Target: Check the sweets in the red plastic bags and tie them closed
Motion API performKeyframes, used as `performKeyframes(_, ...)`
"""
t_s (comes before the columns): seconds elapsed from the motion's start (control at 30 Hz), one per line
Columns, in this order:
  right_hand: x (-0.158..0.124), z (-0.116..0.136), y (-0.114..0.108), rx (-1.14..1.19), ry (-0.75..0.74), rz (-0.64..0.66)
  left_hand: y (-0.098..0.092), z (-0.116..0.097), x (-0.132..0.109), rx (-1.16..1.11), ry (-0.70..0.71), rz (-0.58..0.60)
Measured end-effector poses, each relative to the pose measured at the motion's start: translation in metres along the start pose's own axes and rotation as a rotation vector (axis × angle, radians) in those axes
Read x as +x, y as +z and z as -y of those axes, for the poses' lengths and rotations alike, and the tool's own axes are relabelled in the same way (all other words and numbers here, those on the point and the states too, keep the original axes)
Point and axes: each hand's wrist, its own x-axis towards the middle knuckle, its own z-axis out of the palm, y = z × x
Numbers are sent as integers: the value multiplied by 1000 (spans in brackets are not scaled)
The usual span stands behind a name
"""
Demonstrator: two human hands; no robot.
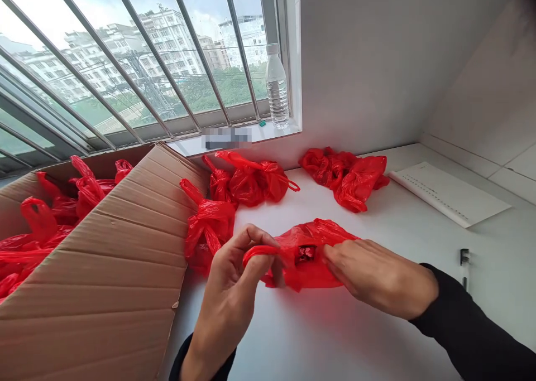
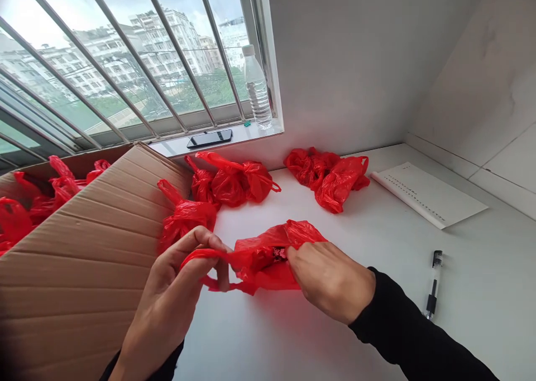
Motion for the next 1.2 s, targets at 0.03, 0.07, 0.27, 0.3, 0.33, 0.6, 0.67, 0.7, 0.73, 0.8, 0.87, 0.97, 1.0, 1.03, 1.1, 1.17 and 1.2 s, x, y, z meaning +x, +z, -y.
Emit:
performKeyframes(0.03, 0, 0, 0, -68, 6, 55, -1, 0, 0, -31, -16, 29)
performKeyframes(0.07, 2, 1, -1, -134, 29, 105, -3, 0, 0, -51, -27, 50)
performKeyframes(0.27, 11, 8, -1, -154, 158, 16, -11, 2, 0, -82, -73, 9)
performKeyframes(0.3, 10, 7, 3, -142, 147, -7, -10, 2, -1, -78, -81, -16)
performKeyframes(0.33, 9, 5, 9, -132, 123, -32, -9, 1, -2, -72, -89, -37)
performKeyframes(0.6, 36, -4, 64, 33, -119, -17, -2, -4, -8, -77, -103, 24)
performKeyframes(0.67, 47, -2, 68, 54, -57, 11, -1, -5, -8, -16, -125, 49)
performKeyframes(0.7, 50, 0, 68, 47, -39, 11, 1, -5, -8, 23, -139, 52)
performKeyframes(0.73, 52, 1, 66, 28, -21, 14, 2, -6, -8, 60, -149, 49)
performKeyframes(0.8, 52, 3, 60, -18, 24, 39, 3, -9, -7, 106, -159, 12)
performKeyframes(0.87, 47, 3, 52, -75, 67, 61, 3, -12, -7, 113, -158, -27)
performKeyframes(0.97, 34, 0, 44, -158, 34, -6, 2, -16, -7, 113, -158, -54)
performKeyframes(1.0, 30, -2, 44, -168, 15, -29, 2, -17, -7, 114, -160, -52)
performKeyframes(1.03, 26, -4, 44, -164, -4, -39, 1, -17, -7, 116, -162, -41)
performKeyframes(1.1, 21, -7, 48, -126, -31, -33, 1, -17, -8, 115, -169, -4)
performKeyframes(1.17, 21, -9, 53, -86, -36, -17, 1, -17, -9, 111, -179, 44)
performKeyframes(1.2, 22, -8, 55, -73, -31, -20, 0, -17, -9, 110, -184, 62)
